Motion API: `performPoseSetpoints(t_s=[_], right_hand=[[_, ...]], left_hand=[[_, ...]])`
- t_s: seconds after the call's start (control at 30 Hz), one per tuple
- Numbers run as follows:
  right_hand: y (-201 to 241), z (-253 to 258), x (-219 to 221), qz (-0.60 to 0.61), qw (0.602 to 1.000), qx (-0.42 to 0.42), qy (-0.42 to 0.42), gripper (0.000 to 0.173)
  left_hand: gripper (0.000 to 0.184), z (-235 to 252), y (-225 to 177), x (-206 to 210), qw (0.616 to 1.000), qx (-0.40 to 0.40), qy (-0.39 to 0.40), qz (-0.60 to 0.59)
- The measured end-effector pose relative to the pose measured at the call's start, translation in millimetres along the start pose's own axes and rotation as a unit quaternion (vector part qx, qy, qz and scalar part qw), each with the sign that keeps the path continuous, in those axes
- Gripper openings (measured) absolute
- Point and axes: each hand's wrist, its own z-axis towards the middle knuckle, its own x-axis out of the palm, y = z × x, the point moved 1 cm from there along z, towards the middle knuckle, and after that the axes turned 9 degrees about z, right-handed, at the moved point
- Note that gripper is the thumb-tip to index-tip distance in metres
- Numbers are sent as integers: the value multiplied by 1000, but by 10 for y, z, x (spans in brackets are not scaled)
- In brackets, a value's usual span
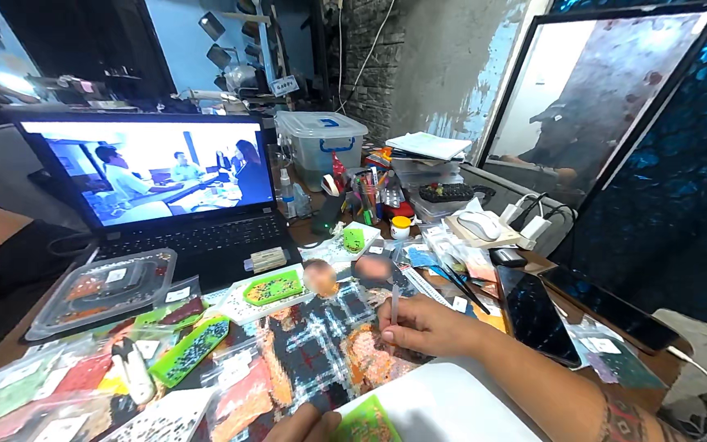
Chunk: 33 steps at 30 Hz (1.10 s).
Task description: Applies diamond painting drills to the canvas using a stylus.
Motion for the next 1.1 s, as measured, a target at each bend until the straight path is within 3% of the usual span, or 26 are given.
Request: performPoseSetpoints(t_s=[0.27, 0.53, 0.73, 1.1], right_hand=[[9, -15, 8, -3, 1000, -12, -26, 30], [115, -43, 179, -2, 992, -124, -37, 30], [200, -47, 288, 4, 984, -175, -16, 27], [207, -56, 320, 14, 983, -182, -8, 27]], left_hand=[[52, -13, -18, 12, 1000, 0, -21, 1], [54, 6, -37, -22, 999, -24, 26, 5], [53, 3, -27, 3, 1000, -6, 3, 11], [55, 13, -35, -6, 1000, -9, 8, 17]])
